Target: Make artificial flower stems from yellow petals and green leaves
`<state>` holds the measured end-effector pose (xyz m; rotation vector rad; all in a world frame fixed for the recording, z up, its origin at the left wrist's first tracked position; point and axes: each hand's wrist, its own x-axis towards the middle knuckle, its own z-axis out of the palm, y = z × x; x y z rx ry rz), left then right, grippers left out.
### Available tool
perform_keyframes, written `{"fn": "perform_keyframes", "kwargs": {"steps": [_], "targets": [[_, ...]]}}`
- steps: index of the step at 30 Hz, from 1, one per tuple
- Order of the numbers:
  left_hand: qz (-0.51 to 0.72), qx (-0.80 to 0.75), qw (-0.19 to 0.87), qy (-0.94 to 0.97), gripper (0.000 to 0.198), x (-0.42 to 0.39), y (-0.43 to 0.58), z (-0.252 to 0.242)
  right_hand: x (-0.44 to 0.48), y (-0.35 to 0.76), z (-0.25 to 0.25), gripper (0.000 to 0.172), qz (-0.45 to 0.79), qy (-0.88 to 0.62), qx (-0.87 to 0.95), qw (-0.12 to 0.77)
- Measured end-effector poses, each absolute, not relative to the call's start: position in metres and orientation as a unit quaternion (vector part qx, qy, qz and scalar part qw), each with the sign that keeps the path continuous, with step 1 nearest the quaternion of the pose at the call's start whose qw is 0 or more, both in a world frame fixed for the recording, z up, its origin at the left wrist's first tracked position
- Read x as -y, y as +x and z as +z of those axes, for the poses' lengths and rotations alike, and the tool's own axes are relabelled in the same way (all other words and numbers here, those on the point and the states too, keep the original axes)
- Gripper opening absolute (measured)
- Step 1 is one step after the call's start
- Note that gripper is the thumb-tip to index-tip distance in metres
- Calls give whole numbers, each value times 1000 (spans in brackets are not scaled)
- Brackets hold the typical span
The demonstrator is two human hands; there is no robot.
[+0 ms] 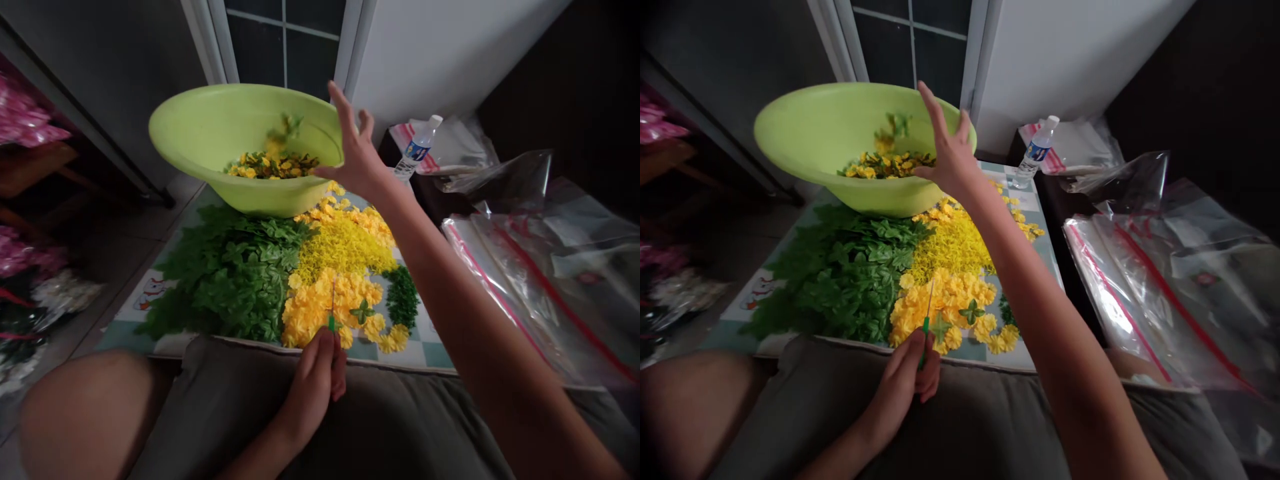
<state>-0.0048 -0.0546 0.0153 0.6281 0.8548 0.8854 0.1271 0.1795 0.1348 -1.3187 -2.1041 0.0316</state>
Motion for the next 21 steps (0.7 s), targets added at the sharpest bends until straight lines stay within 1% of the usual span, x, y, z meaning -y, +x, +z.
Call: {"fn": "perform_keyframes", "kwargs": {"steps": [1, 3, 4, 5, 6, 9, 10, 13, 15, 18, 21], "targets": [[414, -399, 764, 292, 44, 54, -6, 15, -175, 134, 121, 90, 7, -536, 781, 320], [420, -404, 756, 299, 41, 52, -8, 16, -151, 159, 89, 65, -9, -590, 754, 289], [421, -403, 754, 304, 39, 52, -9, 16, -134, 174, 72, 51, 5, -623, 744, 241], [421, -402, 752, 309, 39, 51, -9, 17, -117, 188, 55, 38, 34, -651, 739, 173], [420, -400, 751, 315, 38, 51, -9, 17, -101, 201, 38, 29, 57, -656, 740, 136], [418, -397, 748, 329, 37, 49, -7, 17, -72, 218, -2, 15, 99, -659, 743, 66], [418, -397, 747, 331, 34, 48, -6, 17, -69, 218, -11, 13, 107, -658, 744, 47], [419, -404, 740, 338, 26, 45, -6, 17, -74, 209, -26, 22, 127, -658, 742, -3], [411, -412, 735, 348, 23, 44, -7, 17, -78, 202, -28, 24, 133, -660, 739, -25], [385, -423, 729, 376, 23, 42, -11, 17, -76, 198, -28, 26, 132, -669, 730, -37], [371, -433, 707, 419, 24, 41, -15, 16, -68, 201, -27, 27, 133, -683, 717, -26]]}}
